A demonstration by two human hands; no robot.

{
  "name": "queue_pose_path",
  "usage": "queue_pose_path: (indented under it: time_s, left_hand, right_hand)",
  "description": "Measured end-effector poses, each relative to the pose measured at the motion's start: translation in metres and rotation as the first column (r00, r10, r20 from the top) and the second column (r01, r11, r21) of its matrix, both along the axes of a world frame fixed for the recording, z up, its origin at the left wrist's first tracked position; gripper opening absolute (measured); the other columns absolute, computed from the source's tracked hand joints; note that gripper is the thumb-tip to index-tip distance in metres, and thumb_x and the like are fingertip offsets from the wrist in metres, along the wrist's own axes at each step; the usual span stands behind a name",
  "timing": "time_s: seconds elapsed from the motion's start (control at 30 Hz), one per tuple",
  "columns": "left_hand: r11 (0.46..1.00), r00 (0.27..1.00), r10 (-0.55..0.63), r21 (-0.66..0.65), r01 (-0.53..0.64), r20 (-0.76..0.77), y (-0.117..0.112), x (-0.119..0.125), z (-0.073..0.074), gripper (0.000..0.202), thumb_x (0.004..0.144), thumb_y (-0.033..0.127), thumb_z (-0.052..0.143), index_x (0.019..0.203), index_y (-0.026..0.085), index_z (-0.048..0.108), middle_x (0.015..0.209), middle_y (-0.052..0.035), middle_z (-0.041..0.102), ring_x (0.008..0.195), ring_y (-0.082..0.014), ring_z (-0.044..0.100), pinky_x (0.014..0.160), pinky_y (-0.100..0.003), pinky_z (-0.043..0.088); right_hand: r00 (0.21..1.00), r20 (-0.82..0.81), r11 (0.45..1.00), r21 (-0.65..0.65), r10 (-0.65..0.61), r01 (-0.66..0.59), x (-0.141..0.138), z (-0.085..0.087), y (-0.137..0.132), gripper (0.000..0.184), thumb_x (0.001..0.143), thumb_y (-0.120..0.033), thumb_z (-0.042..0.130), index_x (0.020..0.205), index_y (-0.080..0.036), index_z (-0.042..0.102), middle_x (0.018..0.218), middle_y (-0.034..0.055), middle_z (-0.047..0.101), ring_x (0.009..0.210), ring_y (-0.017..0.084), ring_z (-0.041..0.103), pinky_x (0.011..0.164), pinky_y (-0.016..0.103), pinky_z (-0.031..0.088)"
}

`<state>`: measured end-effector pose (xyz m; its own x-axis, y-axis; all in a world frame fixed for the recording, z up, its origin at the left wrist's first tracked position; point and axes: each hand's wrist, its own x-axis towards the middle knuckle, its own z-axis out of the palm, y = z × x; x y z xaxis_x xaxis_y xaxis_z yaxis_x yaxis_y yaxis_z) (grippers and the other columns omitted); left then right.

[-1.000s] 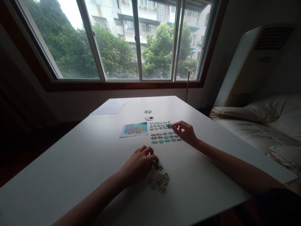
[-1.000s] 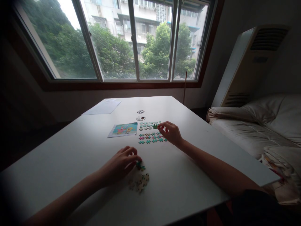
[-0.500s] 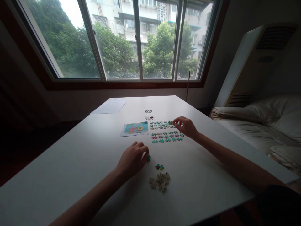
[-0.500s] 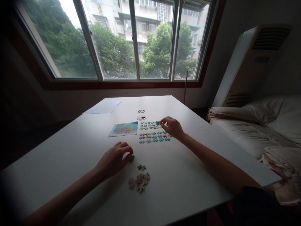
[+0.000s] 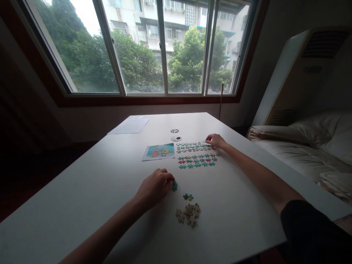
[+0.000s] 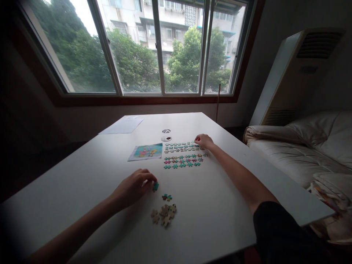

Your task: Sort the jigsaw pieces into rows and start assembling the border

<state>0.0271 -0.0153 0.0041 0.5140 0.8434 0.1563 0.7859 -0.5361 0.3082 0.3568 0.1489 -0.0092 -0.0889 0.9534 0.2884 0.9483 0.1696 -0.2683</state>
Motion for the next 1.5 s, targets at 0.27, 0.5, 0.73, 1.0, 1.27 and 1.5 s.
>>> queue_pose_path:
  time_s: [0.27,0.5,0.73,1.0,1.27,1.5]
  left_hand:
    - [0.997,0.998,-0.048,-0.06,0.05,0.032,0.001,-0.006,0.003,0.024,0.079,0.019,0.045,0.087,0.023,0.067,0.086,-0.0041,0.06,0.081,-0.0195,0.055,0.067,-0.028,0.042]
    - [0.996,0.999,0.035,-0.076,-0.035,-0.002,-0.004,-0.001,0.007,0.019,0.075,0.036,0.054,0.085,0.025,0.066,0.087,-0.0034,0.059,0.082,-0.0218,0.056,0.063,-0.028,0.042]
    - [0.998,0.999,-0.02,-0.068,0.018,-0.029,-0.004,0.0,0.002,0.017,0.075,0.028,0.056,0.088,0.027,0.067,0.088,-0.003,0.059,0.082,-0.0204,0.056,0.064,-0.027,0.042]
    - [1.0,0.999,-0.003,-0.022,0.002,-0.035,-0.002,-0.004,-0.001,0.018,0.076,0.023,0.056,0.09,0.025,0.067,0.089,-0.0044,0.061,0.087,-0.0229,0.054,0.07,-0.031,0.042]
    - [0.999,0.999,-0.046,-0.01,0.046,0.004,0.005,-0.006,-0.008,0.02,0.076,0.014,0.053,0.089,0.019,0.068,0.088,-0.0063,0.062,0.083,-0.0202,0.056,0.074,-0.029,0.043]
    - [0.995,0.998,-0.065,-0.073,0.065,0.005,0.007,-0.004,-0.006,0.021,0.074,0.012,0.052,0.087,0.017,0.068,0.086,-0.0069,0.061,0.074,-0.018,0.057,0.067,-0.027,0.043]
  right_hand:
    - [0.999,-0.035,0.999,-0.044,0.007,-0.009,-0.002,-0.003,0.005,0.016,0.071,-0.028,0.06,0.08,-0.018,0.069,0.075,0.0032,0.069,0.064,0.013,0.06,0.055,0.02,0.041]
    - [0.988,-0.025,0.985,0.089,0.153,-0.151,-0.031,0.008,-0.036,0.015,0.075,-0.027,0.057,0.082,-0.019,0.067,0.082,0.0036,0.066,0.071,0.013,0.058,0.063,0.024,0.042]
    - [0.812,-0.057,0.799,0.234,0.58,-0.554,-0.076,0.009,-0.129,0.007,0.077,-0.019,0.057,0.078,-0.019,0.064,0.076,0.0022,0.064,0.07,0.012,0.057,0.067,0.025,0.043]
    - [0.772,-0.103,0.772,0.219,0.627,-0.597,-0.091,0.002,-0.169,0.008,0.079,-0.021,0.054,0.079,-0.019,0.062,0.074,0.0025,0.062,0.067,0.012,0.055,0.068,0.026,0.044]
    - [0.769,-0.137,0.777,0.202,0.625,-0.596,-0.092,-0.01,-0.169,0.007,0.078,-0.02,0.054,0.077,-0.018,0.061,0.075,0.0009,0.063,0.065,0.01,0.055,0.067,0.024,0.043]
    - [0.759,-0.137,0.767,0.208,0.637,-0.606,-0.091,-0.013,-0.17,0.008,0.078,-0.02,0.054,0.076,-0.018,0.062,0.071,0.0004,0.062,0.061,0.009,0.054,0.065,0.024,0.042]
